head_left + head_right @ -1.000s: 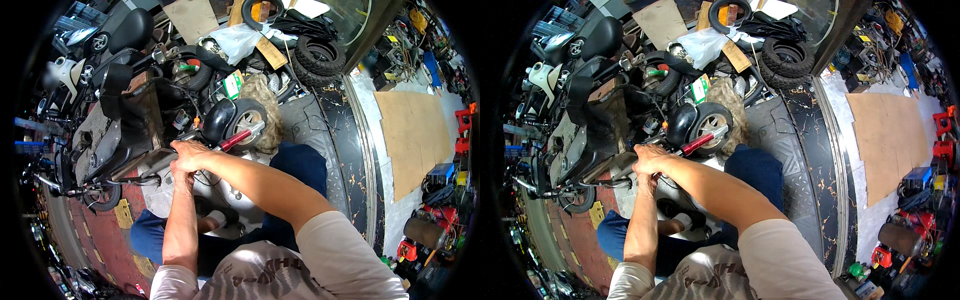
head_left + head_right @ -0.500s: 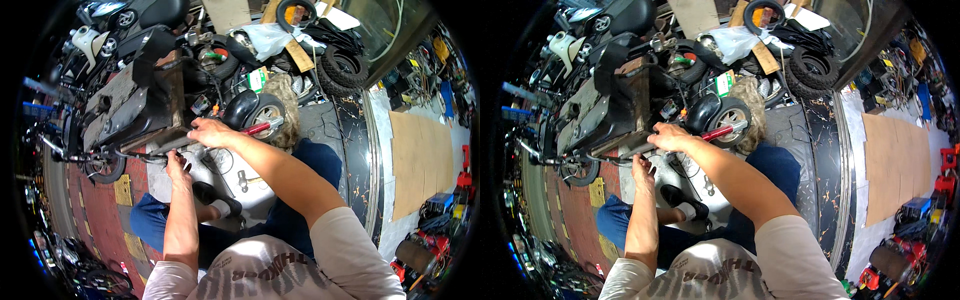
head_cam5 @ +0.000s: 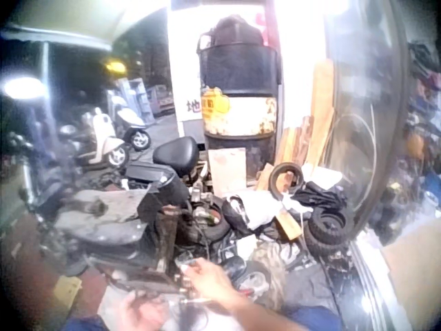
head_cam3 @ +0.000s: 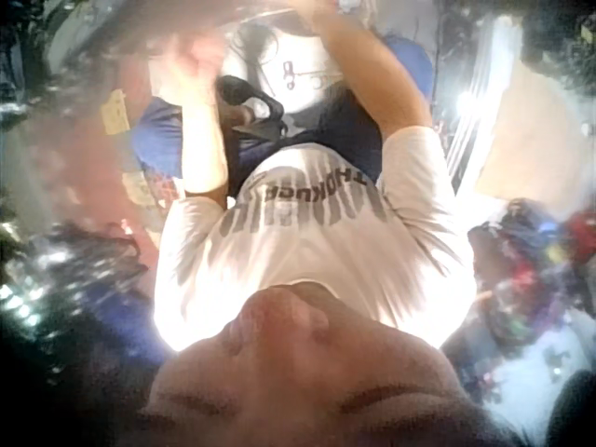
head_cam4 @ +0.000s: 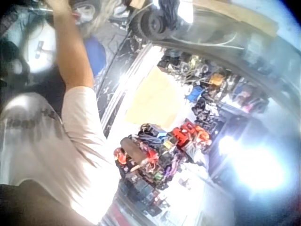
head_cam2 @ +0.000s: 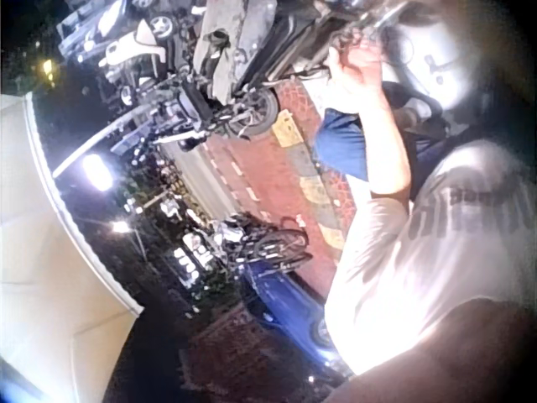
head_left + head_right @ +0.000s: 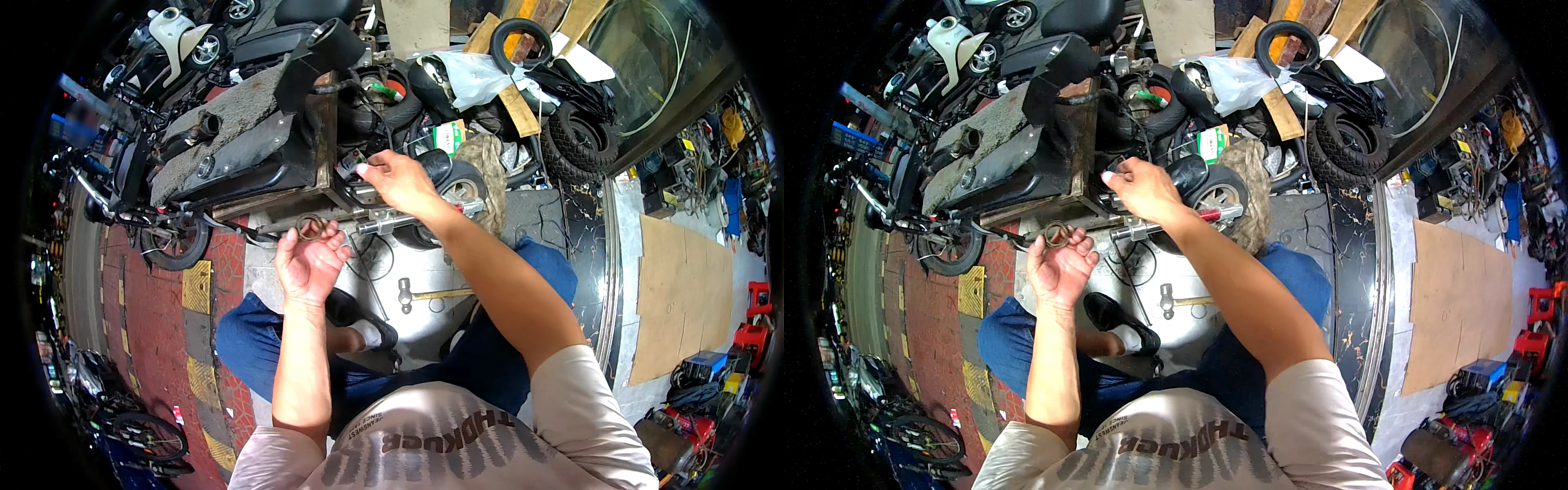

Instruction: The person disassembles and cleans components of a motorcycle using a hammer and a cloth, then handles several small internal parts.

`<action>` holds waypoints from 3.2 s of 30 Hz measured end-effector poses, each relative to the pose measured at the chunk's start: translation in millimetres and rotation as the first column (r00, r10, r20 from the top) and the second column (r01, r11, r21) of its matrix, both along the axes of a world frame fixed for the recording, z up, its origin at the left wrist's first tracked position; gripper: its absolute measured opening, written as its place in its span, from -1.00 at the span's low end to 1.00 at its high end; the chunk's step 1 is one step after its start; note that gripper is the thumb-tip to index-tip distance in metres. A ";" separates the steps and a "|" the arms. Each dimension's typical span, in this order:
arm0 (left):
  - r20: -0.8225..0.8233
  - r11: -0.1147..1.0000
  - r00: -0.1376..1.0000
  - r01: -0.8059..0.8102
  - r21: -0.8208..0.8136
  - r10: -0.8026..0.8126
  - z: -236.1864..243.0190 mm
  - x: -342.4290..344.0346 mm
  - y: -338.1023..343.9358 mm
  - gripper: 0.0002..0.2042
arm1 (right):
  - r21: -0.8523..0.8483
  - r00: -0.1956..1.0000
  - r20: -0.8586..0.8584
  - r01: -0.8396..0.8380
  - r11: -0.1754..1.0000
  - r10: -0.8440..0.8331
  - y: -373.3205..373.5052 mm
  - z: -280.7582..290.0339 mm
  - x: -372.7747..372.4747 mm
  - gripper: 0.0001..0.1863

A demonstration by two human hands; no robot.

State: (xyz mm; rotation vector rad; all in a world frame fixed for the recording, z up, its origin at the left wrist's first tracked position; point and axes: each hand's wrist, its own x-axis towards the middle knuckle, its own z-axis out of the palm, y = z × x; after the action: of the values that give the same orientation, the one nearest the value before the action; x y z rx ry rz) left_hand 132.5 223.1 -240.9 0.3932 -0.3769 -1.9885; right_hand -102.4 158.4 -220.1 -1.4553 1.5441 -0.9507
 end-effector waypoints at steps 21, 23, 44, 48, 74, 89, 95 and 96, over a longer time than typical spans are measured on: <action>-0.029 0.986 0.988 0.152 -0.073 -0.154 0.2 -35.7 11.6 -0.69 | -0.602 0.976 -0.139 -0.216 0.769 0.165 97.4 66.6 -2.3 -0.83; -0.034 0.983 0.988 0.148 -0.107 -0.152 7.2 -39.7 13.3 -0.67 | -0.584 0.974 -0.137 -0.225 0.780 0.178 100.3 62.8 2.2 -0.82; 0.125 0.959 0.974 0.210 -0.189 -0.189 22.5 -47.5 4.7 -0.42 | -0.331 0.974 0.058 -0.189 0.924 0.220 94.4 53.1 8.7 -0.83; 0.156 0.962 0.976 0.183 -0.201 -0.153 18.9 -47.9 3.1 -0.44 | -0.245 0.961 0.184 -0.160 0.956 0.208 90.7 52.5 8.9 -0.83; 0.061 0.975 0.976 0.213 -0.062 -0.209 8.6 -36.2 8.3 -0.59 | -0.448 0.886 -0.355 -0.442 0.777 0.299 82.9 63.7 -4.7 -0.82; 0.411 0.934 0.911 0.111 -0.339 0.041 38.1 -47.0 10.4 -0.45 | -0.150 0.861 0.432 -0.225 0.963 0.269 84.4 59.3 -3.2 -0.94; 0.490 0.900 0.852 0.053 -0.433 0.186 34.3 -44.5 10.6 -0.46 | -0.071 0.804 0.540 -0.250 0.966 0.248 78.5 43.0 -7.9 -0.90; 0.489 0.901 0.853 0.054 -0.430 0.182 33.9 -43.5 10.5 -0.47 | -0.098 0.811 0.521 -0.254 0.962 0.267 78.1 43.6 -7.5 -0.90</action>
State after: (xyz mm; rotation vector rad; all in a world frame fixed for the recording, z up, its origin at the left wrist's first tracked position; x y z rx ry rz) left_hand 89.1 233.5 -207.1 0.6475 -1.1133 -1.6406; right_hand -109.9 236.5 -176.5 -1.2370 0.9019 -1.0899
